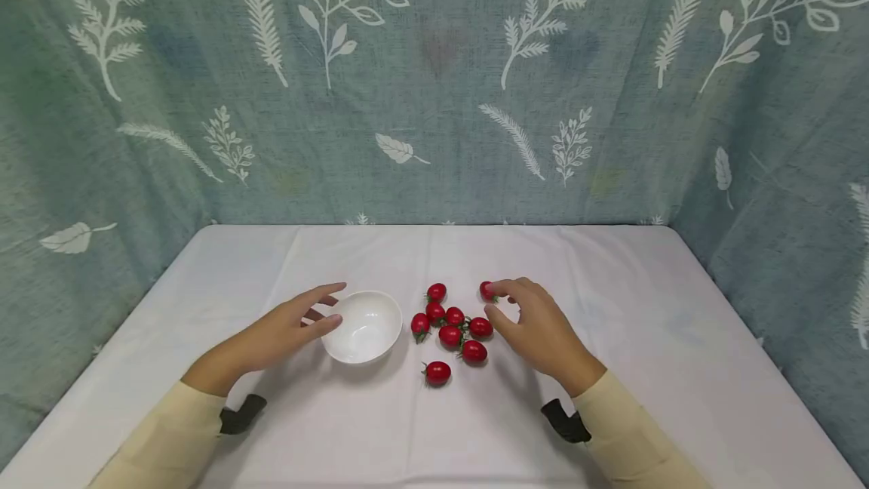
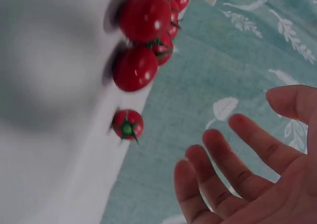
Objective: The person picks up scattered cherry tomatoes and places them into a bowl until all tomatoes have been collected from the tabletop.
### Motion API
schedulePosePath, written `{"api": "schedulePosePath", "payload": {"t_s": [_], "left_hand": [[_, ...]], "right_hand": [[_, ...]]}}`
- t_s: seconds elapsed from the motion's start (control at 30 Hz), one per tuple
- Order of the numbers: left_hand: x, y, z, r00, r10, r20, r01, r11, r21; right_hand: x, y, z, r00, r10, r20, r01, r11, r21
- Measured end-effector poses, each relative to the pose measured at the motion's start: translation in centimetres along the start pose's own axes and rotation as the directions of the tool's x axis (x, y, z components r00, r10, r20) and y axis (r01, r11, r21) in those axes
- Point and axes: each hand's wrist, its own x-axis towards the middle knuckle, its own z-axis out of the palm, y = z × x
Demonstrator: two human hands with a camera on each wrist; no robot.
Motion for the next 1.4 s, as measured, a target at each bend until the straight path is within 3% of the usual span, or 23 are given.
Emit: {"api": "schedulePosePath", "payload": {"t_s": [0.17,0.4,0.83,1.4], "left_hand": [[-0.2,-1.2,0.8,0.999,-0.017,0.048,0.019,0.999,-0.03],[-0.1,-2.1,1.2,0.998,0.053,0.044,-0.054,0.998,0.02],[-0.4,-2.1,1.3,0.994,0.095,0.051,-0.096,0.995,0.015],[-0.3,-2.6,1.3,0.995,0.095,0.041,-0.095,0.995,0.008]], "right_hand": [[-0.1,0.2,1.5,1.0,0.003,-0.009,-0.003,1.0,0.0],[0.0,1.2,2.6,0.999,0.011,0.038,-0.012,1.0,0.012],[0.1,1.8,3.2,0.987,-0.026,0.161,0.036,0.997,-0.061],[0.1,1.6,3.5,0.98,0.025,0.199,-0.004,0.994,-0.108]]}}
